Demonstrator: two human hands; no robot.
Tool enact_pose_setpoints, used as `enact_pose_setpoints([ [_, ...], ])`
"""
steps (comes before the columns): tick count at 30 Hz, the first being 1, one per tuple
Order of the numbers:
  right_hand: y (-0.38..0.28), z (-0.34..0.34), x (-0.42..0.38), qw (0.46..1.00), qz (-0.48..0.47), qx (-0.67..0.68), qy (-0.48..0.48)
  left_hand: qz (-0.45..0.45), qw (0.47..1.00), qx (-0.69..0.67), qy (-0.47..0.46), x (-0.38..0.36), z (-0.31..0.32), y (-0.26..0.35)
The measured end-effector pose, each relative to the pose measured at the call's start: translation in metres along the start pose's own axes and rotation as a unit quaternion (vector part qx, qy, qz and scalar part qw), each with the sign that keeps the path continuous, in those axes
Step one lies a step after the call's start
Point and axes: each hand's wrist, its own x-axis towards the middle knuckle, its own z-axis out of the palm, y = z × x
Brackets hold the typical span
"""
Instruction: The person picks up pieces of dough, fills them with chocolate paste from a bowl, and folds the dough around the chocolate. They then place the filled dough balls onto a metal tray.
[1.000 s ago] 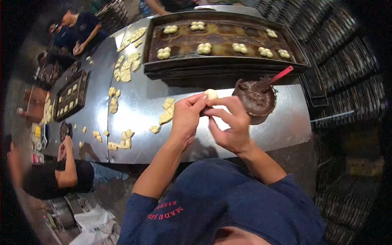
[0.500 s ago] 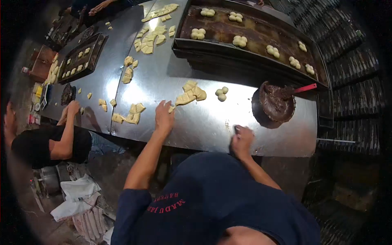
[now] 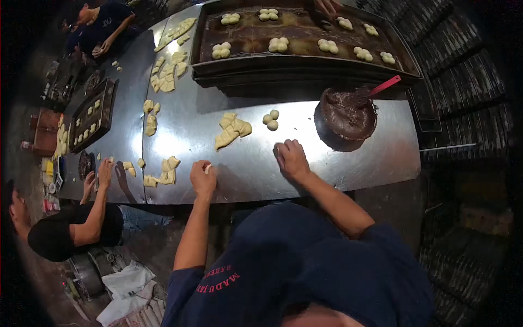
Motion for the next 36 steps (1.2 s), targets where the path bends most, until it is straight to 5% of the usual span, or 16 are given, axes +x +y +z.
enact_pose_setpoints([
  [2, 0.029, -0.003, 0.008, 0.998, -0.029, -0.037, 0.049, 0.058, 0.994, -0.091, 0.021, -0.005, 0.011, 0.019],
  [3, 0.028, -0.023, 0.004, 0.997, 0.048, -0.031, 0.045, 0.062, 0.994, -0.087, 0.019, -0.009, 0.013, 0.027],
  [7, 0.019, -0.031, -0.055, 0.997, 0.045, 0.021, 0.058, 0.087, 0.994, -0.059, -0.036, -0.020, 0.021, 0.038],
  [11, -0.002, -0.011, -0.010, 0.999, 0.004, 0.045, 0.020, 0.204, 0.976, 0.073, 0.028, -0.028, 0.031, 0.030],
  [14, 0.050, -0.017, -0.015, 0.993, 0.042, 0.011, 0.108, 0.176, 0.983, 0.058, 0.017, -0.035, 0.026, 0.027],
  [17, 0.024, -0.042, -0.070, 0.995, 0.054, 0.026, 0.082, 0.125, 0.992, 0.000, 0.003, -0.025, 0.031, 0.024],
  [21, -0.011, -0.039, -0.050, 0.950, 0.253, 0.183, 0.010, 0.162, 0.984, -0.077, 0.020, -0.013, 0.050, 0.057],
  [23, 0.000, -0.034, 0.001, 0.935, 0.280, 0.219, 0.022, 0.188, 0.976, -0.105, 0.037, 0.001, 0.070, 0.062],
  [26, 0.025, -0.016, 0.071, 0.972, 0.152, 0.142, 0.111, 0.260, 0.965, -0.007, 0.025, 0.008, 0.084, 0.060],
  [30, 0.034, 0.009, 0.093, 0.988, 0.147, -0.001, -0.039, 0.249, 0.968, 0.007, 0.040, 0.007, 0.088, 0.056],
  [36, 0.010, 0.017, 0.116, 0.978, 0.058, -0.154, -0.125, 0.222, 0.975, -0.002, 0.020, 0.006, 0.085, 0.059],
])
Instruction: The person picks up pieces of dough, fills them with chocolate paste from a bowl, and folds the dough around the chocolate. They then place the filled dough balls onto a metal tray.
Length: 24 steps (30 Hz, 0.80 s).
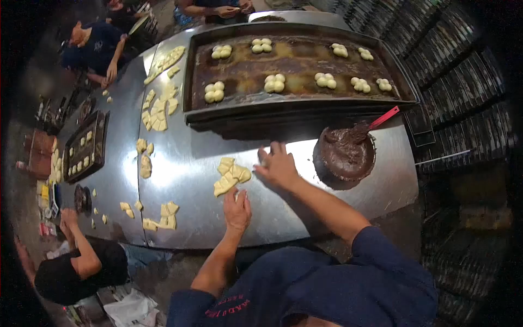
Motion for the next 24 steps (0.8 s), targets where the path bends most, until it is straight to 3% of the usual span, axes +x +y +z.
enact_pose_setpoints([
  [3, 0.004, 0.023, -0.019, 0.994, -0.082, 0.068, 0.036, -0.001, 1.000, -0.009, 0.006, 0.000, -0.001, 0.002],
  [8, 0.021, 0.001, -0.065, 0.971, -0.119, 0.195, 0.075, 0.001, 1.000, -0.006, -0.004, -0.002, -0.001, 0.001],
  [9, 0.027, -0.017, -0.062, 0.971, -0.118, 0.191, 0.080, -0.004, 1.000, -0.007, -0.007, -0.002, 0.000, 0.000],
  [11, 0.037, -0.068, -0.041, 0.938, 0.003, 0.345, 0.024, 0.010, 1.000, 0.002, -0.009, 0.003, -0.002, -0.001],
  [13, 0.071, -0.118, 0.023, 0.922, -0.130, 0.270, 0.246, 0.015, 1.000, 0.006, -0.022, 0.001, -0.002, -0.002],
  [14, 0.090, -0.126, 0.062, 0.884, 0.108, 0.409, 0.198, 0.012, 1.000, 0.004, -0.026, 0.000, -0.004, 0.000],
  [15, 0.102, -0.178, 0.085, 0.944, -0.060, 0.133, 0.297, 0.008, 0.999, 0.004, -0.032, 0.001, -0.007, 0.003],
  [17, 0.151, -0.194, 0.156, 0.953, -0.009, 0.125, 0.276, 0.007, 0.999, 0.002, -0.036, 0.004, -0.007, 0.004],
  [19, 0.196, -0.185, 0.220, 0.967, 0.049, 0.033, 0.249, -0.013, 0.999, 0.005, -0.043, 0.001, -0.005, 0.002],
  [24, 0.230, -0.138, 0.304, 0.968, 0.141, -0.003, 0.210, -0.023, 0.999, -0.021, -0.031, 0.002, -0.006, 0.003],
])
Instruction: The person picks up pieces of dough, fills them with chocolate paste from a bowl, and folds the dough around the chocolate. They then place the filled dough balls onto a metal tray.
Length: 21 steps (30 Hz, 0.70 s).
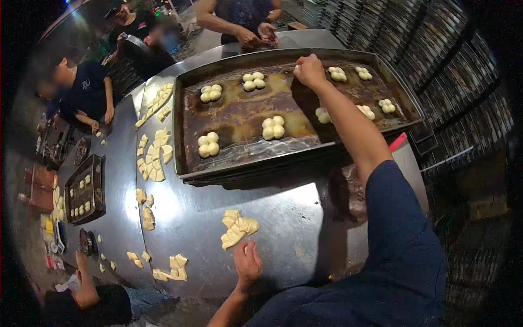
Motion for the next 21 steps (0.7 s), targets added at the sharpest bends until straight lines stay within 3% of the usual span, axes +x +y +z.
enact_pose_setpoints([
  [1, -0.001, 0.010, 0.006, 1.000, 0.014, -0.009, 0.001, 0.004, 1.000, 0.006, -0.004, 0.001, 0.000, 0.000],
  [2, 0.002, 0.017, 0.003, 0.996, -0.010, -0.044, -0.073, 0.004, 1.000, 0.009, 0.006, 0.002, 0.001, -0.002],
  [9, -0.021, -0.002, -0.016, 0.989, 0.003, -0.128, -0.067, 0.007, 1.000, 0.010, -0.002, -0.001, 0.001, -0.004],
  [11, -0.027, -0.024, -0.013, 0.987, -0.070, 0.136, -0.048, 0.009, 1.000, 0.016, 0.013, -0.005, 0.004, -0.008],
  [12, -0.041, -0.048, -0.035, 0.955, -0.091, 0.281, -0.034, -0.006, 1.000, -0.015, 0.018, -0.007, 0.009, -0.012],
  [13, -0.056, -0.061, -0.056, 0.954, -0.072, 0.289, 0.017, -0.021, 0.999, -0.044, 0.023, -0.008, 0.012, -0.015],
  [14, -0.076, -0.086, -0.089, 0.940, -0.021, 0.340, -0.007, -0.022, 0.998, -0.040, 0.035, -0.006, 0.013, -0.016],
  [16, -0.092, -0.104, -0.159, 0.917, -0.062, 0.394, 0.022, 0.008, 0.998, -0.057, 0.029, -0.008, 0.006, -0.013],
  [17, -0.107, -0.129, -0.199, 0.921, -0.025, 0.387, -0.031, 0.008, 0.998, -0.053, 0.033, -0.004, -0.005, -0.004],
  [19, -0.101, -0.124, -0.273, 0.908, -0.072, 0.409, -0.056, 0.088, 0.990, 0.093, 0.065, 0.008, -0.026, 0.018],
  [20, -0.102, -0.129, -0.311, 0.898, -0.056, 0.431, -0.066, 0.087, 0.989, 0.092, 0.069, -0.002, -0.025, 0.016],
  [21, -0.098, -0.139, -0.344, 0.919, -0.028, 0.361, -0.153, 0.074, 0.992, 0.074, 0.067, -0.015, -0.019, 0.007],
])
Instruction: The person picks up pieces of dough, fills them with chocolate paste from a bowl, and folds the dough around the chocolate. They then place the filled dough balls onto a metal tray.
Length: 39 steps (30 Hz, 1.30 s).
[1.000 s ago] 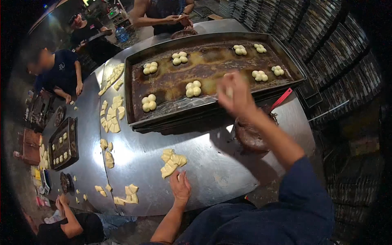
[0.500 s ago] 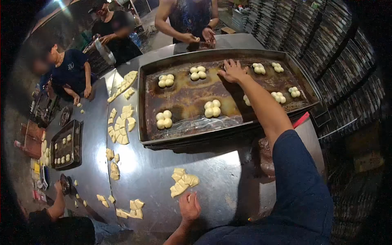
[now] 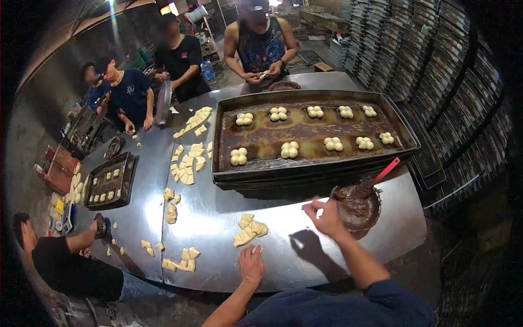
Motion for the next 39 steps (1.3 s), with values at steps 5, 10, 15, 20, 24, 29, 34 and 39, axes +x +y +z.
enact_pose_setpoints([
  [5, -0.005, 0.023, -0.089, 0.990, 0.119, 0.066, 0.033, -0.309, 0.891, -0.263, -0.204, 0.021, -0.014, 0.045],
  [10, -0.045, -0.017, -0.066, 0.961, -0.078, 0.085, 0.252, -0.173, 0.796, -0.573, -0.096, 0.105, -0.060, 0.188],
  [15, -0.087, -0.085, -0.050, 0.887, -0.162, 0.203, 0.382, -0.081, 0.819, -0.564, -0.062, 0.161, -0.091, 0.253],
  [20, -0.091, -0.037, -0.075, 0.879, -0.231, 0.182, 0.375, -0.373, 0.609, -0.688, -0.131, 0.165, -0.068, 0.237],
  [24, -0.046, -0.021, -0.120, 0.917, 0.237, 0.281, 0.153, -0.600, 0.538, -0.547, -0.226, 0.127, -0.007, 0.210],
  [29, 0.057, -0.065, -0.102, 0.960, 0.220, 0.174, 0.003, -0.551, 0.470, -0.616, -0.309, 0.121, 0.071, 0.151],
  [34, 0.073, -0.067, -0.053, 0.909, 0.157, -0.375, -0.095, -0.599, 0.414, -0.642, -0.240, 0.131, 0.107, 0.177],
  [39, 0.069, -0.095, -0.046, 0.957, 0.189, -0.181, -0.128, -0.595, 0.405, -0.654, -0.235, 0.133, 0.097, 0.175],
])
